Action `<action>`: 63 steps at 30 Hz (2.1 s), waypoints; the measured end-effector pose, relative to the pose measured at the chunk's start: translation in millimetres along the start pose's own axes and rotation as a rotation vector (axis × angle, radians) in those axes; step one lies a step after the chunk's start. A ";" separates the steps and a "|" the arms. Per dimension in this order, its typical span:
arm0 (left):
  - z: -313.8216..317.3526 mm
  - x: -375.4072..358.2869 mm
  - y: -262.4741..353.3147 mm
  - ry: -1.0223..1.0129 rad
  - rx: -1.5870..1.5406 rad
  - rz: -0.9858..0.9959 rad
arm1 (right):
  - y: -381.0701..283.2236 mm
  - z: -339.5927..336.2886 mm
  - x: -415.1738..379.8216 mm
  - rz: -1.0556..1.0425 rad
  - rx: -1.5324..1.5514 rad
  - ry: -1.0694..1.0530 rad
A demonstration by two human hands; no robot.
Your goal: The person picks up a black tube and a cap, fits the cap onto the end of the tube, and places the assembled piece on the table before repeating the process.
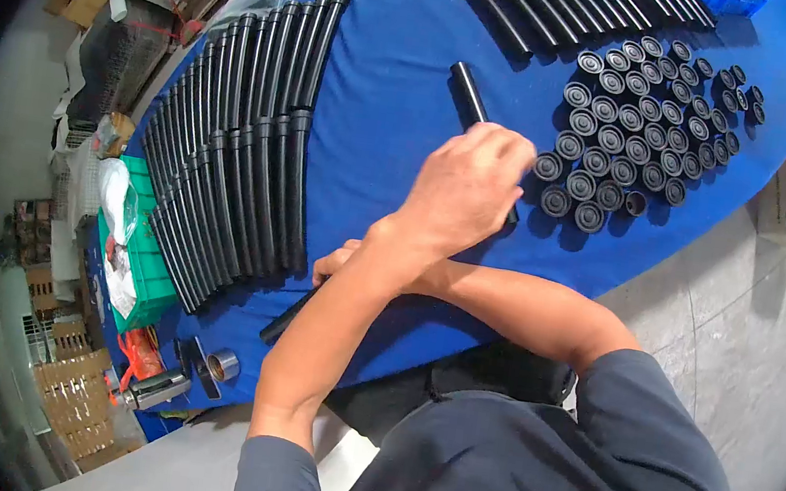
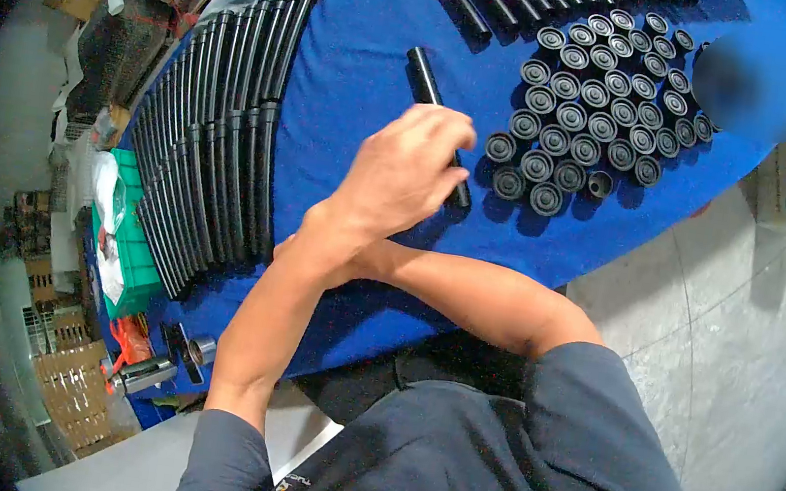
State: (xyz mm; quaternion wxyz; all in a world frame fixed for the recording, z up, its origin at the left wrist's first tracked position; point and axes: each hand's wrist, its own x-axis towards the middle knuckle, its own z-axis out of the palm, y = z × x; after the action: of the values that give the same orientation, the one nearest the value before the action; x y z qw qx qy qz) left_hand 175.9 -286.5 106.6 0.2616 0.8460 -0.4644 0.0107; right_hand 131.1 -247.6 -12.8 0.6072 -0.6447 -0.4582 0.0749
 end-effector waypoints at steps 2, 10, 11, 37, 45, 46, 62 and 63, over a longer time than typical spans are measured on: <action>17.4 13.9 -6.1 -0.056 0.079 0.072 | -4.4 -2.5 9.0 0.078 0.109 -0.098; 52.5 24.8 -19.2 -0.037 0.082 0.129 | -15.3 -8.7 10.2 0.115 0.048 -0.155; 54.0 24.1 -20.3 -0.018 0.083 0.123 | -20.3 -13.3 12.1 0.146 0.029 -0.189; -68.5 -163.7 -47.4 0.501 0.103 -0.569 | -30.2 -12.6 22.4 0.277 0.099 -0.204; -30.9 -284.2 36.7 0.790 -0.867 -0.979 | -56.8 -16.2 28.5 0.385 0.174 -0.108; -26.4 -298.5 35.2 0.693 -1.023 -0.990 | -57.3 -14.8 28.4 0.379 0.167 -0.088; 15.3 -313.6 -0.6 1.226 -1.877 -0.485 | -74.2 -0.7 32.0 0.293 0.093 0.010; 15.1 -312.3 0.6 1.235 -1.879 -0.457 | -71.0 2.8 31.4 0.245 0.072 0.015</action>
State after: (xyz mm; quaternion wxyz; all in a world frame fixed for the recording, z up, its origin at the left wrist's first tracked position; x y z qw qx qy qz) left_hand -5.5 -50.0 12.2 0.9690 0.2313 0.0831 0.0252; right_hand 111.7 -235.3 61.4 0.6197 -0.6741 -0.3686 0.1600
